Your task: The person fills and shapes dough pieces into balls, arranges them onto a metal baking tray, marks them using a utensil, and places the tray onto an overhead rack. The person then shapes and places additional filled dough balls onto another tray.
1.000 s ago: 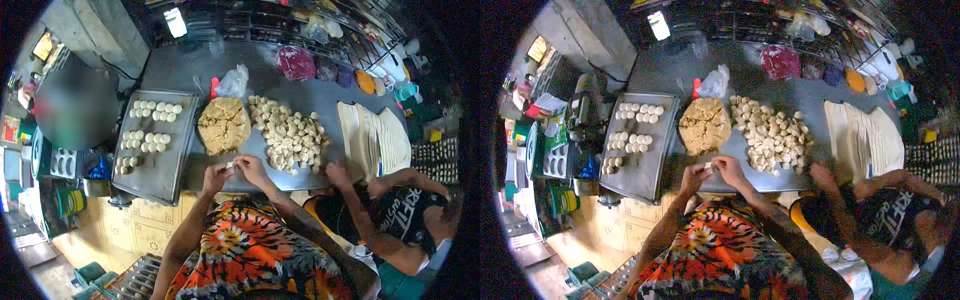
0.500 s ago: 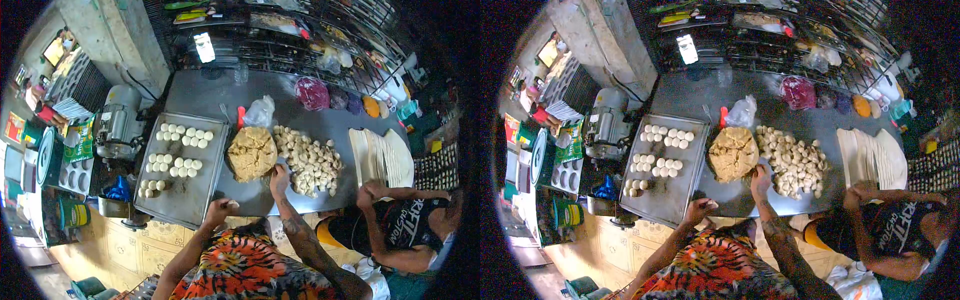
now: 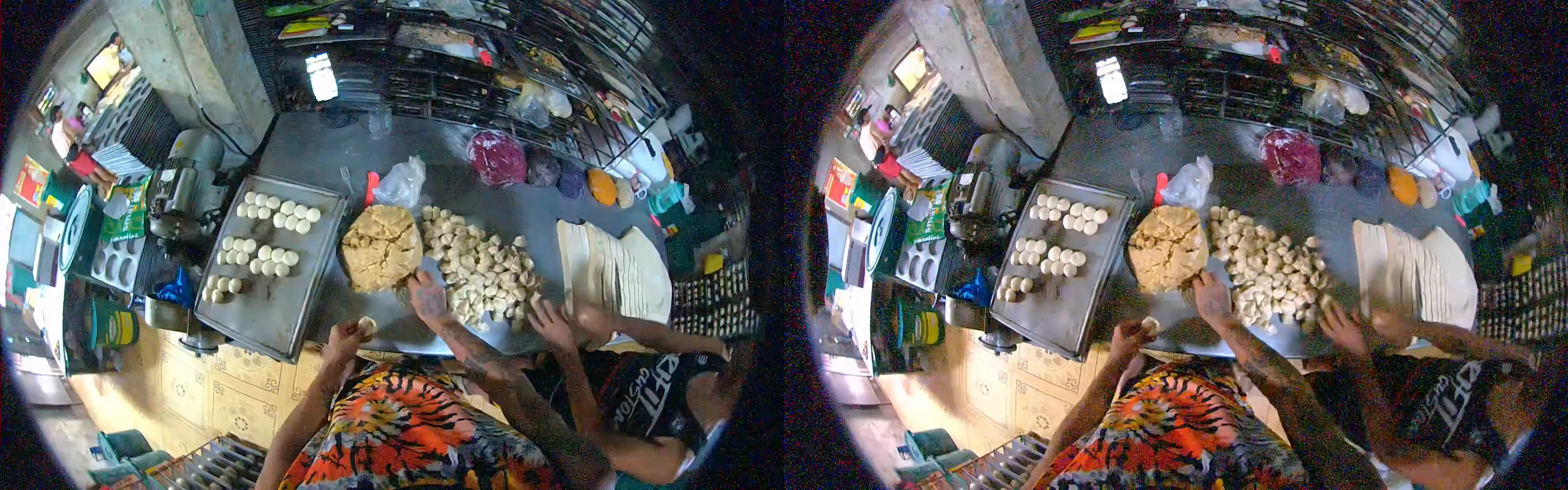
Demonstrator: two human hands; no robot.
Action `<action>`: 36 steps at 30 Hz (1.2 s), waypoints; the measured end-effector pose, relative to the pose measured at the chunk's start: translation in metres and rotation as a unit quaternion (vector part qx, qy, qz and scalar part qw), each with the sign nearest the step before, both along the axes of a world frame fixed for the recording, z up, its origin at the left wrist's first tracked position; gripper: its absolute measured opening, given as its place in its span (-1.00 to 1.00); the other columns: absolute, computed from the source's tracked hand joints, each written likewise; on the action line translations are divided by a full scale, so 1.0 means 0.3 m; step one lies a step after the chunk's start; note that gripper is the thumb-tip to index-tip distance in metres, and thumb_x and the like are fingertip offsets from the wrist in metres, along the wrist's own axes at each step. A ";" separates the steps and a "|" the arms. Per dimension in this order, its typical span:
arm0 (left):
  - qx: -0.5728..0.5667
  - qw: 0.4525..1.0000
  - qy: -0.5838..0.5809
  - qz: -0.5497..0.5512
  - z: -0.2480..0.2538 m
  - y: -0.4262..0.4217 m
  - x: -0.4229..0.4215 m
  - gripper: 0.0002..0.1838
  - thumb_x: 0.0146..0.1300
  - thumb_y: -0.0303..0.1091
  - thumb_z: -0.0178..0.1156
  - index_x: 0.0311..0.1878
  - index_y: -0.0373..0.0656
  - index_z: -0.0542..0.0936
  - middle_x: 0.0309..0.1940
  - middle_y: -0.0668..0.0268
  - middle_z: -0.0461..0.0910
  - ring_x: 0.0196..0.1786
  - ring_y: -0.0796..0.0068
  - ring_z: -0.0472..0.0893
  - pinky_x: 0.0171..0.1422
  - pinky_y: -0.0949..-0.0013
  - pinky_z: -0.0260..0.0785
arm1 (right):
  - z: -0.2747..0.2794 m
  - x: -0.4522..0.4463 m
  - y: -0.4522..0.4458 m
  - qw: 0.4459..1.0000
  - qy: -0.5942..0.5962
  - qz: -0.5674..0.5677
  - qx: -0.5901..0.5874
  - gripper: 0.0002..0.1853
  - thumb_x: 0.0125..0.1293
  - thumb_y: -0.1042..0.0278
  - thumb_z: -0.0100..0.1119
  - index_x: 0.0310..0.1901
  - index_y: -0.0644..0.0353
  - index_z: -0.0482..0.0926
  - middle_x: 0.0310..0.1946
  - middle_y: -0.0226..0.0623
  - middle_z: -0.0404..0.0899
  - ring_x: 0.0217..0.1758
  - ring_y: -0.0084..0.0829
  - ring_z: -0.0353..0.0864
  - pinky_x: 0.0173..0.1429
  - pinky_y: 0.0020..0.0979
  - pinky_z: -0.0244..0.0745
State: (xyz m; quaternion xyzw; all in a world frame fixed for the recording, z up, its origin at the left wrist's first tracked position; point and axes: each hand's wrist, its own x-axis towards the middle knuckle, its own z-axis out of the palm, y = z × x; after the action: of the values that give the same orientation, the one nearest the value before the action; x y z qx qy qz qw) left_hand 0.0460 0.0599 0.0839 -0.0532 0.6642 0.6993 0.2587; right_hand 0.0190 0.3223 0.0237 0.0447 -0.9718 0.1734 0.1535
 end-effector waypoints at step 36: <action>-0.168 0.928 0.300 -0.142 0.111 -0.097 -0.174 -0.83 0.21 -0.47 0.35 -0.16 -0.31 0.76 -0.33 0.28 0.76 -0.36 0.56 0.63 -0.24 0.50 0.47 | 0.195 0.131 -0.365 0.943 -0.051 0.004 -0.330 -0.80 0.20 0.51 0.35 -0.13 0.30 0.71 -0.33 -0.26 0.69 -0.30 -0.35 0.63 -0.16 -0.40 0.54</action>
State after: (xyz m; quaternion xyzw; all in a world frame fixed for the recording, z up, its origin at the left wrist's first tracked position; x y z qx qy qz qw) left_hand -0.0061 0.0308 0.1171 0.2113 0.8189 0.5172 0.1311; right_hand 0.0585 0.2129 0.0821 -0.0132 -0.8665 0.4870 0.1090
